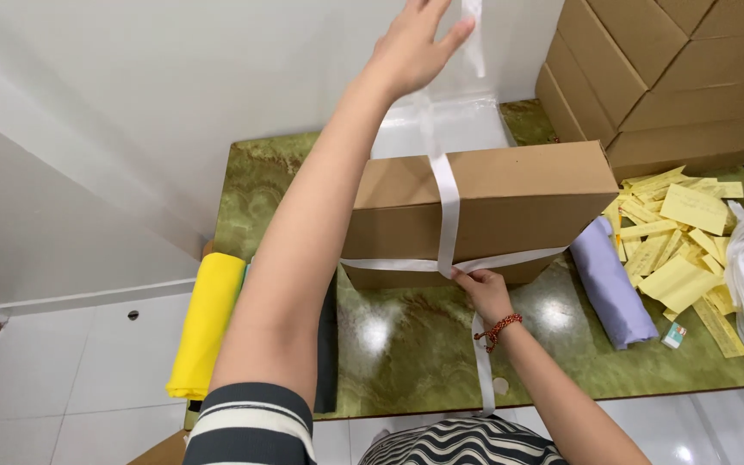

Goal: The person ties a white ribbon around a brown cardboard box, forming a bow on top. They then place a folded purple cloth into a clear plastic bag, seal it, and place the wrapped item into an open cardboard box.

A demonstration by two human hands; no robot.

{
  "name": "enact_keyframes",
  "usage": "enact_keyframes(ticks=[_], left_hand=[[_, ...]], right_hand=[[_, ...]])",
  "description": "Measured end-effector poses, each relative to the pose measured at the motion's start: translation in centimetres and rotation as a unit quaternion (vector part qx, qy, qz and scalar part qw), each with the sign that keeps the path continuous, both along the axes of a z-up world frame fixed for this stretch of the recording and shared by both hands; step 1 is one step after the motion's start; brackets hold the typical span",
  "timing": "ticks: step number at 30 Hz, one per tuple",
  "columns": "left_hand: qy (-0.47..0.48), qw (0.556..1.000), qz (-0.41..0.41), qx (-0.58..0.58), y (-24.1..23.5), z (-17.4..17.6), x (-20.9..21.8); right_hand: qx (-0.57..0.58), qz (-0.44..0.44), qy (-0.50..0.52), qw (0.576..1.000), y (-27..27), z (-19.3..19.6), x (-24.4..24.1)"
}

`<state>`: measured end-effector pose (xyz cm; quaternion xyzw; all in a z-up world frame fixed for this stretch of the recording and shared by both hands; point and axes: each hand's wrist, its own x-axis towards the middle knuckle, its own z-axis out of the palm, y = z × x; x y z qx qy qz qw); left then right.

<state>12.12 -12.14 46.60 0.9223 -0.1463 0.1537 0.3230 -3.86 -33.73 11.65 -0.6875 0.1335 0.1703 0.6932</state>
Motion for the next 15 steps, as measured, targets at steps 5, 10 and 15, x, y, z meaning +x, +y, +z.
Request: enact_keyframes(ticks=[5,10,15], left_hand=[[0.031,0.998,-0.016,0.045,0.7,-3.0,-2.7],[0.323,0.937,-0.13,-0.013,0.1,-2.9,-14.1],[0.382,0.902,-0.097,0.177,0.3,-14.1,-18.2]], right_hand=[[-0.02,-0.013,0.001,1.0,0.3,2.2,-0.6],[-0.015,-0.023,-0.014,1.0,-0.1,-0.4,0.1],[0.021,-0.037,-0.005,0.999,0.3,1.8,-0.8]])
